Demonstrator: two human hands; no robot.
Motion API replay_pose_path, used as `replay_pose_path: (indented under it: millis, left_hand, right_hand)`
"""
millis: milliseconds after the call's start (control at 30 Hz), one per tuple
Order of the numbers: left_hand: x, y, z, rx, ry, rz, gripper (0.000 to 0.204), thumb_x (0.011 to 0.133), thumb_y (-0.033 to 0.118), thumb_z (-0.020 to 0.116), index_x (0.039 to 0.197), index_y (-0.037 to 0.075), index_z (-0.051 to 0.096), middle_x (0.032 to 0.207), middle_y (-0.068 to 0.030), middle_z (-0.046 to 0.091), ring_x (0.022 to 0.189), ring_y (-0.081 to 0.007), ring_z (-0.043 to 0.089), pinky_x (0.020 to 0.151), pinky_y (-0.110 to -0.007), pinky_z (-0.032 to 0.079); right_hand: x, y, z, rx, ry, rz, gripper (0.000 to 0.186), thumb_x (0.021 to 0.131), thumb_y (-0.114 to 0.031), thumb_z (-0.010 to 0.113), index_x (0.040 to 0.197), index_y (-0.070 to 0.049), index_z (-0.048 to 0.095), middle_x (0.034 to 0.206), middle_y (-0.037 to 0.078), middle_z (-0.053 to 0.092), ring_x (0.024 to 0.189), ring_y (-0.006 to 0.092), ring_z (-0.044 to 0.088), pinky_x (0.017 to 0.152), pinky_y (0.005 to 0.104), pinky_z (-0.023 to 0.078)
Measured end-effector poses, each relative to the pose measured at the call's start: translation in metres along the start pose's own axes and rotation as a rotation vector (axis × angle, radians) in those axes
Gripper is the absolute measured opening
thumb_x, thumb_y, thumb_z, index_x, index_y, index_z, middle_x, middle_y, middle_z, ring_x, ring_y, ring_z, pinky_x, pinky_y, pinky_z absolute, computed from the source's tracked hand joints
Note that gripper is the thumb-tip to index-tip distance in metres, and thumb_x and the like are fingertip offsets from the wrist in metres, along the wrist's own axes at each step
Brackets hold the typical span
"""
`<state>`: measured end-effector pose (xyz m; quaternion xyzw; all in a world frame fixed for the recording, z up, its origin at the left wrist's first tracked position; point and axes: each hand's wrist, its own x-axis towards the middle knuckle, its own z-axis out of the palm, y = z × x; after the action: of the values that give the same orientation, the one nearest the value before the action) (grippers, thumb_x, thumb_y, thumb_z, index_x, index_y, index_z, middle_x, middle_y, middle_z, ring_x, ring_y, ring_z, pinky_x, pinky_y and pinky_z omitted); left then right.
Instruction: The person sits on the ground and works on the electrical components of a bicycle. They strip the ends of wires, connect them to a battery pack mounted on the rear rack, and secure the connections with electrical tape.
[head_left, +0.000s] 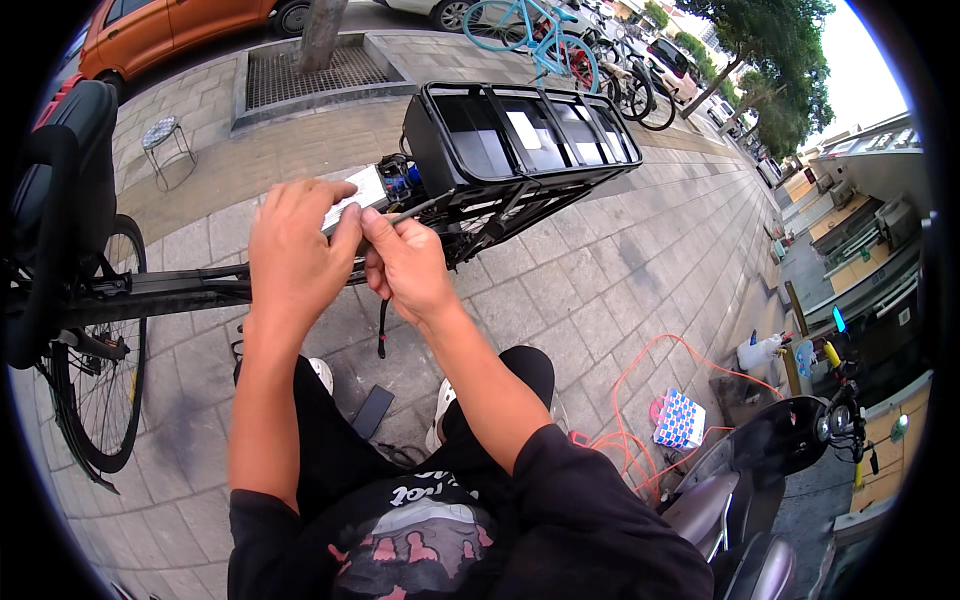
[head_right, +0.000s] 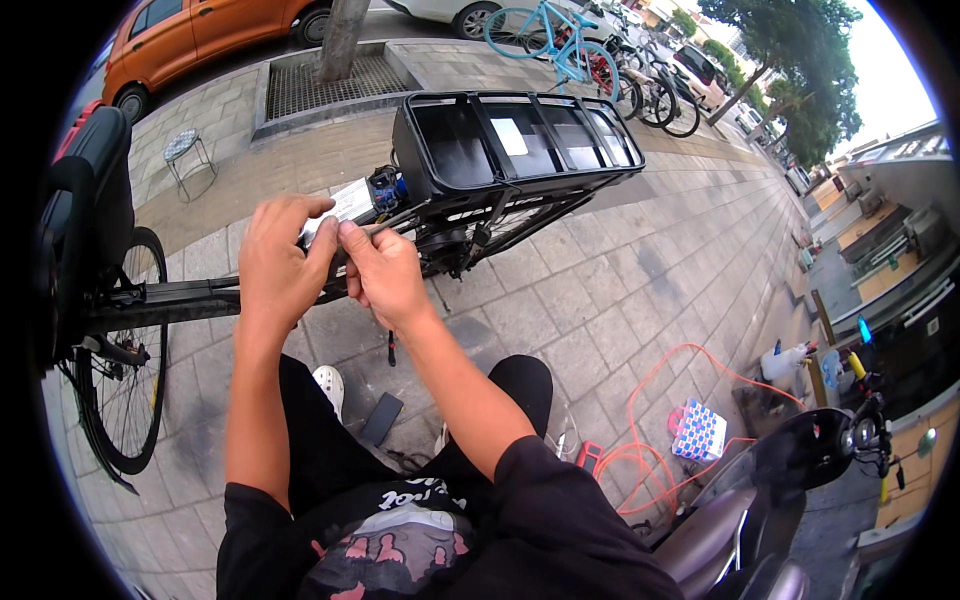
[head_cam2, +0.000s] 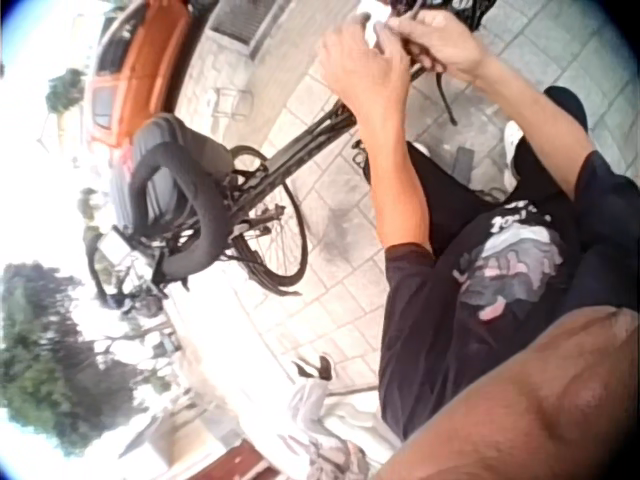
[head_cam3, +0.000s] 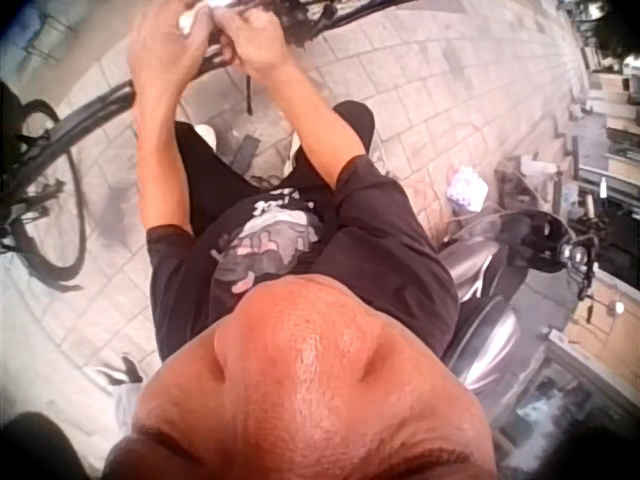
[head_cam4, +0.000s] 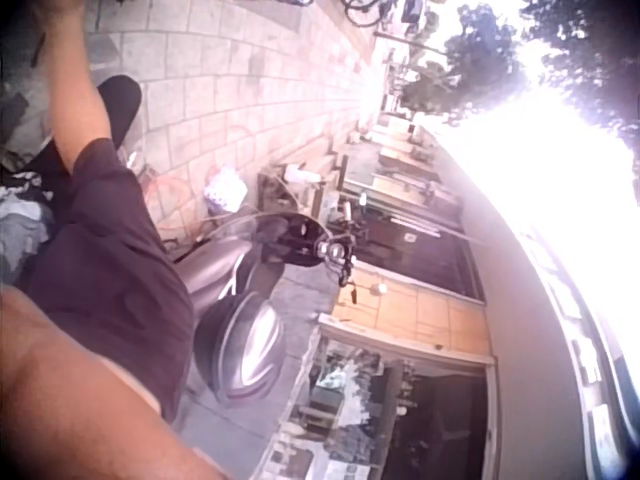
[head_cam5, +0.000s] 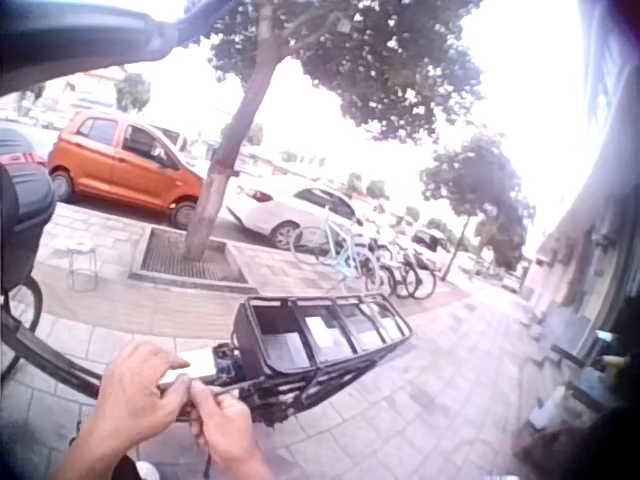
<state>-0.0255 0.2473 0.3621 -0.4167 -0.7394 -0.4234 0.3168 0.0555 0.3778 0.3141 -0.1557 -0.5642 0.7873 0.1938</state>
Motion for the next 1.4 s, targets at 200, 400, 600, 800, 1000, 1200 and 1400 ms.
replay_pose_path:
  millis: [200, 400, 600, 800, 1000, 1200, 1400]
  left_hand:
    - [0.045, 0.043, 0.042, -0.014, -0.494, 0.005, 0.026, 0.093, 0.03, 0.079, 0.104, 0.006, 0.084, 0.099, -0.0135, 0.08, 0.098, -0.0349, 0.073, 0.089, -0.046, 0.053]
    - [0.047, 0.041, 0.063, -0.048, -0.499, 0.001, 0.026, 0.092, 0.029, 0.08, 0.095, 0.003, 0.083, 0.093, -0.0198, 0.079, 0.084, -0.0402, 0.075, 0.08, -0.047, 0.059]
    - [0.052, 0.019, 0.063, -0.385, -0.606, -0.175, 0.024, 0.095, 0.025, 0.078, 0.1, 0.002, 0.081, 0.09, -0.0129, 0.079, 0.079, -0.0283, 0.076, 0.078, -0.041, 0.059]
    - [0.039, -0.014, 0.056, -1.117, -0.29, -0.871, 0.017, 0.1, 0.022, 0.065, 0.094, 0.007, 0.066, 0.076, -0.0008, 0.062, 0.062, -0.0098, 0.059, 0.051, -0.024, 0.038]
    - [-0.012, -0.053, 0.039, -1.806, -0.322, -1.115, 0.025, 0.105, 0.024, 0.048, 0.098, 0.004, 0.062, 0.08, -0.0041, 0.057, 0.056, -0.0095, 0.044, 0.043, -0.023, 0.031]
    - [-0.026, -0.064, 0.001, -1.842, -0.389, -1.077, 0.035, 0.11, 0.034, 0.052, 0.095, 0.004, 0.063, 0.071, 0.0012, 0.049, 0.056, -0.0069, 0.042, 0.04, -0.021, 0.028]
    - [-0.041, -0.047, -0.013, -0.541, -0.464, -0.646, 0.039, 0.102, 0.038, 0.08, 0.099, 0.001, 0.07, 0.067, 0.0065, 0.047, 0.063, -0.005, 0.038, 0.058, -0.028, 0.032]
  right_hand:
    - [-0.002, -0.005, -0.005, -0.2, 0.004, -0.116, 0.01, 0.106, -0.01, 0.06, 0.103, -0.002, 0.066, 0.067, 0.003, 0.061, 0.048, 0.0114, 0.057, 0.038, 0.0271, 0.039]
    - [-0.005, -0.017, -0.002, -0.258, -0.002, -0.043, 0.006, 0.103, -0.008, 0.063, 0.102, -0.002, 0.065, 0.067, 0.004, 0.061, 0.047, 0.0128, 0.056, 0.037, 0.0288, 0.038]
    - [-0.003, -0.016, -0.009, -0.38, -0.049, 0.112, 0.018, 0.105, -0.017, 0.065, 0.092, -0.003, 0.065, 0.065, 0.003, 0.06, 0.046, 0.013, 0.059, 0.037, 0.0287, 0.039]
    - [-0.011, -0.007, -0.01, -0.447, -0.201, 0.182, 0.036, 0.105, -0.035, 0.073, 0.089, -0.003, 0.068, 0.068, 0.002, 0.063, 0.049, 0.0113, 0.061, 0.041, 0.0257, 0.043]
    - [-0.002, 0.009, -0.024, -0.166, -0.289, 0.267, 0.028, 0.103, -0.031, 0.076, 0.1, -0.004, 0.069, 0.072, 0.002, 0.064, 0.052, 0.0094, 0.062, 0.041, 0.0233, 0.043]
    - [0.008, 0.017, -0.023, -0.013, -0.181, 0.194, 0.028, 0.107, -0.031, 0.073, 0.107, -0.004, 0.068, 0.073, 0.003, 0.066, 0.054, 0.0109, 0.064, 0.042, 0.024, 0.044]
    - [0.015, 0.026, -0.022, 0.09, -0.144, 0.149, 0.027, 0.108, -0.033, 0.072, 0.107, -0.005, 0.068, 0.074, 0.003, 0.066, 0.055, 0.0113, 0.063, 0.044, 0.0251, 0.043]
